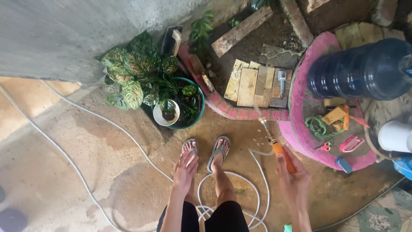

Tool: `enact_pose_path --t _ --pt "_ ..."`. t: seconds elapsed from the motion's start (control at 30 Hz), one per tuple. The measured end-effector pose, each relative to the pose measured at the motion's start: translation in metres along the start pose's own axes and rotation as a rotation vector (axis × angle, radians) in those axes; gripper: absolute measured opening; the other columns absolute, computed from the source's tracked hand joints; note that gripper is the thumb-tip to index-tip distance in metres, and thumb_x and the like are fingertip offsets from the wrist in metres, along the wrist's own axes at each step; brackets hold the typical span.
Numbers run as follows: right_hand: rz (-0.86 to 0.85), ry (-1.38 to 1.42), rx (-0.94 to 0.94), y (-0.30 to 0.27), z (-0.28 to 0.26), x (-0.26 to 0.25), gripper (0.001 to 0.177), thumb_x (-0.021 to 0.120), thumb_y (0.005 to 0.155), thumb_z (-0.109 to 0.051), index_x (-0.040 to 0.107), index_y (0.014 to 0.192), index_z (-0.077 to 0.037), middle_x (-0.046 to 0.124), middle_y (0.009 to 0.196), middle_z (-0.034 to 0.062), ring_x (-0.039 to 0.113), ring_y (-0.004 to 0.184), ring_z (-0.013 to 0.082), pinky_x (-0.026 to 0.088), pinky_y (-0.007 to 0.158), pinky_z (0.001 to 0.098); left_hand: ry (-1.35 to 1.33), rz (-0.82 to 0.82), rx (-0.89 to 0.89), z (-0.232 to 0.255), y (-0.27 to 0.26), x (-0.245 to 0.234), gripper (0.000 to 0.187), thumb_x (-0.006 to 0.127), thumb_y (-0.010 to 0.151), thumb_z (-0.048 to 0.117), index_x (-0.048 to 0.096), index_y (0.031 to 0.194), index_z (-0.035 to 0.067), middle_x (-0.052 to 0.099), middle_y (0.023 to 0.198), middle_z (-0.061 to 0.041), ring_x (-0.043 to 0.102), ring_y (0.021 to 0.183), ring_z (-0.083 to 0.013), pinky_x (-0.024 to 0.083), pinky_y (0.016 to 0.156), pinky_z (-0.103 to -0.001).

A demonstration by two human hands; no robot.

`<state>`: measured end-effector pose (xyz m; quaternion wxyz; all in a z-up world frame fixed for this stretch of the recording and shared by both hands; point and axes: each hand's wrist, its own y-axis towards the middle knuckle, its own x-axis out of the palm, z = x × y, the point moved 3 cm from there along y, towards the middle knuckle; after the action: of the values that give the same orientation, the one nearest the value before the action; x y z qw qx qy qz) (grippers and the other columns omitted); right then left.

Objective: Watering various potted plants and a small garden area using a garden hose with a spray nozzle.

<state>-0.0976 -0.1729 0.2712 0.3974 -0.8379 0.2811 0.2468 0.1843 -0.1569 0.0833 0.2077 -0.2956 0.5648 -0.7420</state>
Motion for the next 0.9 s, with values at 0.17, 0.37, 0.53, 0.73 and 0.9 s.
enact_pose_path --t 0.17,0.37,0.53,0.73,0.9 --pt "0.035 -0.054 -0.042 0.002 -0.001 -0.006 0.046 0.065 0.097 -0.039 0.072 0.137 -0.020 0.071 0.083 -0.0011 0.064 0.071 0.0115 0.056 0.074 0.0252 0.035 -0.003 -0.026 -0.012 0.004 -0.006 0.048 0.047 0.103 0.029 0.052 0.146 0.009 0.058 0.150 -0.012 0.061 0.130 -0.0321 0.045 0.112 -0.041" --pt "0.134 -0.035 -0.023 0.003 0.005 -0.021 0.048 0.062 0.098 -0.046 0.068 0.142 -0.027 0.067 0.069 0.0020 0.056 0.063 0.0059 0.040 0.056 0.0243 0.116 -0.057 -0.027 -0.008 -0.016 0.012 0.050 0.050 0.102 0.030 0.052 0.147 0.008 0.062 0.146 -0.014 0.063 0.125 -0.0309 0.050 0.107 -0.043" --pt "0.151 0.040 -0.016 -0.006 -0.003 -0.035 0.047 0.065 0.097 -0.039 0.069 0.141 -0.021 0.071 0.081 0.0016 0.064 0.073 0.0091 0.050 0.052 0.0290 0.212 -0.157 0.009 -0.004 -0.027 0.005 0.054 0.047 0.101 0.036 0.053 0.150 0.013 0.060 0.152 -0.011 0.061 0.132 -0.0308 0.046 0.110 -0.042" --pt "0.312 0.215 -0.196 -0.090 -0.038 -0.119 0.025 0.076 0.096 -0.015 0.078 0.119 -0.007 0.070 0.081 0.0093 0.055 0.069 0.0116 0.045 0.067 0.0217 0.553 -0.417 0.299 -0.010 -0.039 0.052 0.035 0.068 0.087 0.027 0.069 0.121 0.016 0.076 0.129 -0.004 0.073 0.118 -0.0163 0.057 0.083 -0.028" --pt "0.321 0.378 -0.472 -0.091 -0.114 -0.159 0.025 0.075 0.097 -0.014 0.077 0.120 -0.007 0.070 0.084 0.0099 0.056 0.072 0.0124 0.045 0.069 0.0221 0.722 -1.133 0.544 -0.009 -0.178 0.199 0.043 0.061 0.100 0.029 0.052 0.142 0.020 0.061 0.123 0.007 0.056 0.117 -0.0043 0.040 0.103 -0.021"
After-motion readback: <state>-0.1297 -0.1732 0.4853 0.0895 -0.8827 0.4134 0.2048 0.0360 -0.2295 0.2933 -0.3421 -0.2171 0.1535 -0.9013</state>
